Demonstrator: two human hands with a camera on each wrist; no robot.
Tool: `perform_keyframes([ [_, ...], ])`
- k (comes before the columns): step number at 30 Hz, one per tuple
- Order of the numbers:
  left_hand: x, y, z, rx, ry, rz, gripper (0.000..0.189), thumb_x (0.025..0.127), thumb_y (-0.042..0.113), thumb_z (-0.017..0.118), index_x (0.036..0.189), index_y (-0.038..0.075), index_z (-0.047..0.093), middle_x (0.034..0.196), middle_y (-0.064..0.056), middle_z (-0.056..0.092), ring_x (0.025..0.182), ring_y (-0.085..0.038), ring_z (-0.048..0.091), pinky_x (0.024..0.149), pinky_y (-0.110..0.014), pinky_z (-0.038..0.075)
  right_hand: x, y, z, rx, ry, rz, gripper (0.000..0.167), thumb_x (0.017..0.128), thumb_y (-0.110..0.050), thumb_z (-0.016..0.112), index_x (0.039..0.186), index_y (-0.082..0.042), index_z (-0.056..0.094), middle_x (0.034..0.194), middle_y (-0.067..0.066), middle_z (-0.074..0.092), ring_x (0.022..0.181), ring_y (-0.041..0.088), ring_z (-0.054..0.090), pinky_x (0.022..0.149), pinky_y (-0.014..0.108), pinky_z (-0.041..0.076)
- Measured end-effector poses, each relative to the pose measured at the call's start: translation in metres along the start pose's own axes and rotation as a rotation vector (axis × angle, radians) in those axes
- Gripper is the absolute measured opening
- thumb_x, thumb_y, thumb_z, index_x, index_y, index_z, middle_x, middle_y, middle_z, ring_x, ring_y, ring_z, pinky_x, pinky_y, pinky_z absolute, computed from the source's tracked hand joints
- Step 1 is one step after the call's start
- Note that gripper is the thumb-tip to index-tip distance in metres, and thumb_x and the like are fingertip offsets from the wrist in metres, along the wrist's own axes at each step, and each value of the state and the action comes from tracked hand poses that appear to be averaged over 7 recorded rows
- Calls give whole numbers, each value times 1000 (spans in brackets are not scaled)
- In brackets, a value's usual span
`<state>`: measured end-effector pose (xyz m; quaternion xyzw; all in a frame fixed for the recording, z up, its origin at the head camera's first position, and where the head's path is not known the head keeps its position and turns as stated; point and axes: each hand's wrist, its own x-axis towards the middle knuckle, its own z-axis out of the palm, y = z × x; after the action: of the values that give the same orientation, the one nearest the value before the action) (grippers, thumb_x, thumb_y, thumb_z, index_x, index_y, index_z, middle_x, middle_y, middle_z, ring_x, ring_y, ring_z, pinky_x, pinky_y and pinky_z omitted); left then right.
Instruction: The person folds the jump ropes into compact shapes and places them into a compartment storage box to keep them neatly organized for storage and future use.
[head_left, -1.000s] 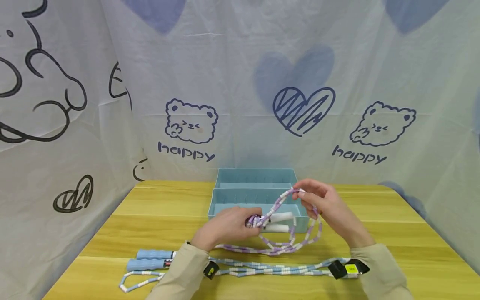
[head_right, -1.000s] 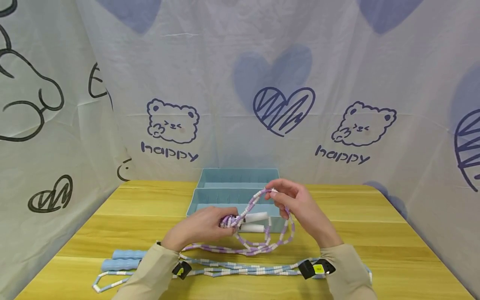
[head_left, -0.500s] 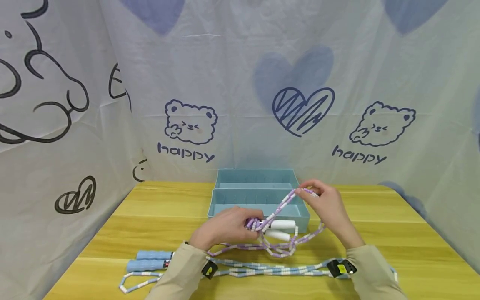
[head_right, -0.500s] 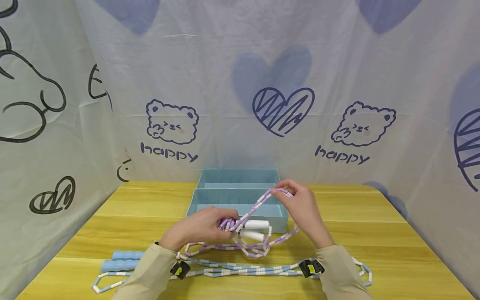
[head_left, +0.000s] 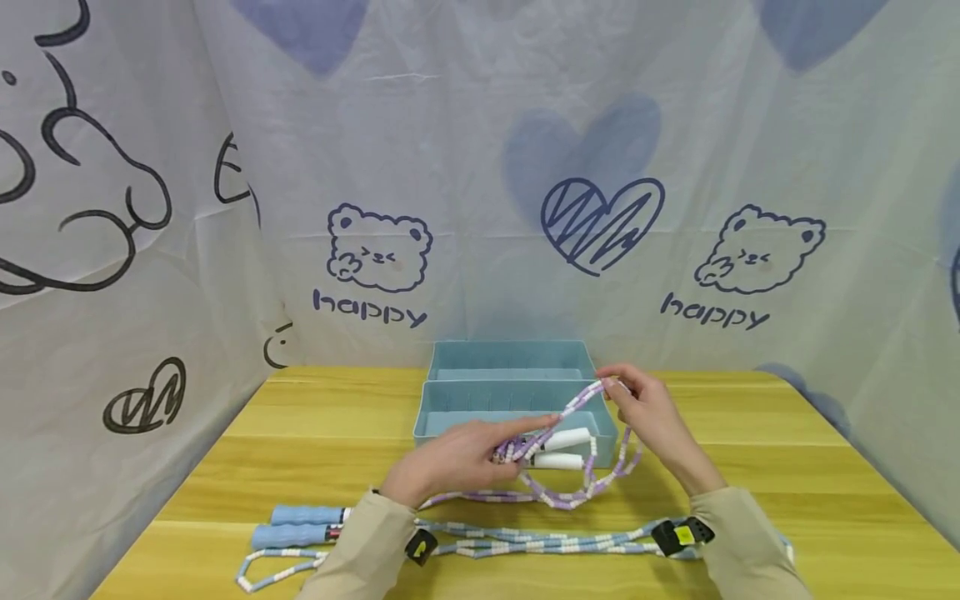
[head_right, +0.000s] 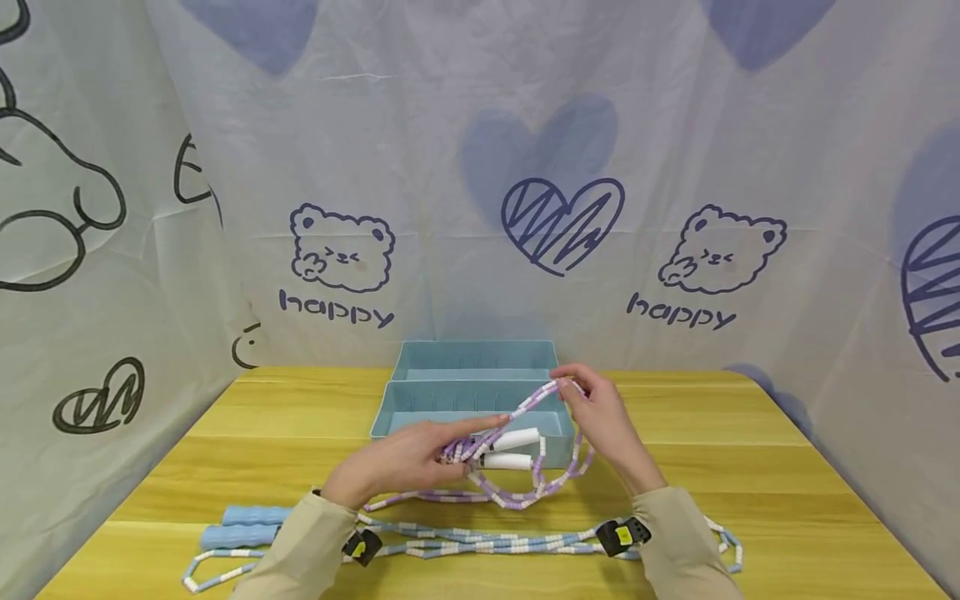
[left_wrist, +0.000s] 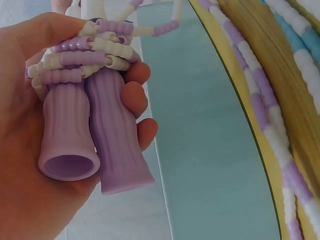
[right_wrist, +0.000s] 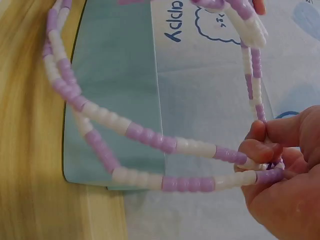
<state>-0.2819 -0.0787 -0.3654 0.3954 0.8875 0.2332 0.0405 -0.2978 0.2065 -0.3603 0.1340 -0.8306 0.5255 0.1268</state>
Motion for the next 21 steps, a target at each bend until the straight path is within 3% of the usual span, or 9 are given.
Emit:
perform_keyframes([
  [5, -1, 4, -1, 22, 3, 31, 67, 96, 30, 58, 149, 56, 25, 113, 8, 61, 58, -10, 46, 53, -27, 43, 1, 5, 0, -31, 44, -32, 21, 101, -15, 57, 116, -2, 64, 91, 13, 66, 57, 12, 49, 50, 24, 44],
  [7, -1, 7, -2, 12, -7, 41, 67, 97, 29, 57, 149, 55, 24, 110, 7, 62, 56, -9, 45, 52, -27, 43, 2, 8, 0, -90, 74, -62, 21, 100, -18, 59, 114, -4, 65, 92, 11, 69, 61, 11, 56, 56, 27, 50],
  [11, -1, 10, -3, -24, -32, 49, 65, 98, 27, 56, 149, 54, 27, 96, 8, 60, 53, -8, 44, 51, -26, 43, 2, 11, 2, -262, 137, -101, 25, 97, -28, 63, 110, -7, 69, 99, 7, 71, 88, 20, 67, 79, 40, 54],
  [13, -2, 11, -4, -35, -40, 52, 63, 99, 27, 56, 148, 54, 29, 85, 8, 56, 52, -8, 43, 50, -26, 42, 1, 12, 2, -331, 157, -64, 28, 95, -35, 66, 107, -10, 70, 93, 6, 70, 82, 23, 64, 72, 41, 53],
  [17, -2, 10, -4, -39, -44, 42, 59, 98, 28, 57, 146, 53, 34, 81, 8, 55, 52, -9, 39, 49, -27, 39, -1, 12, 1, -439, 197, 17, 35, 89, -46, 69, 100, -13, 71, 81, 3, 65, 68, 22, 52, 58, 35, 42],
  [21, -1, 11, -5, -76, -46, -10, 60, 96, 27, 59, 145, 53, 37, 95, 8, 60, 56, -10, 46, 50, -29, 43, 0, 12, 0, -473, 215, 7, 37, 87, -47, 72, 99, -12, 71, 84, 2, 69, 69, 21, 55, 60, 33, 43],
])
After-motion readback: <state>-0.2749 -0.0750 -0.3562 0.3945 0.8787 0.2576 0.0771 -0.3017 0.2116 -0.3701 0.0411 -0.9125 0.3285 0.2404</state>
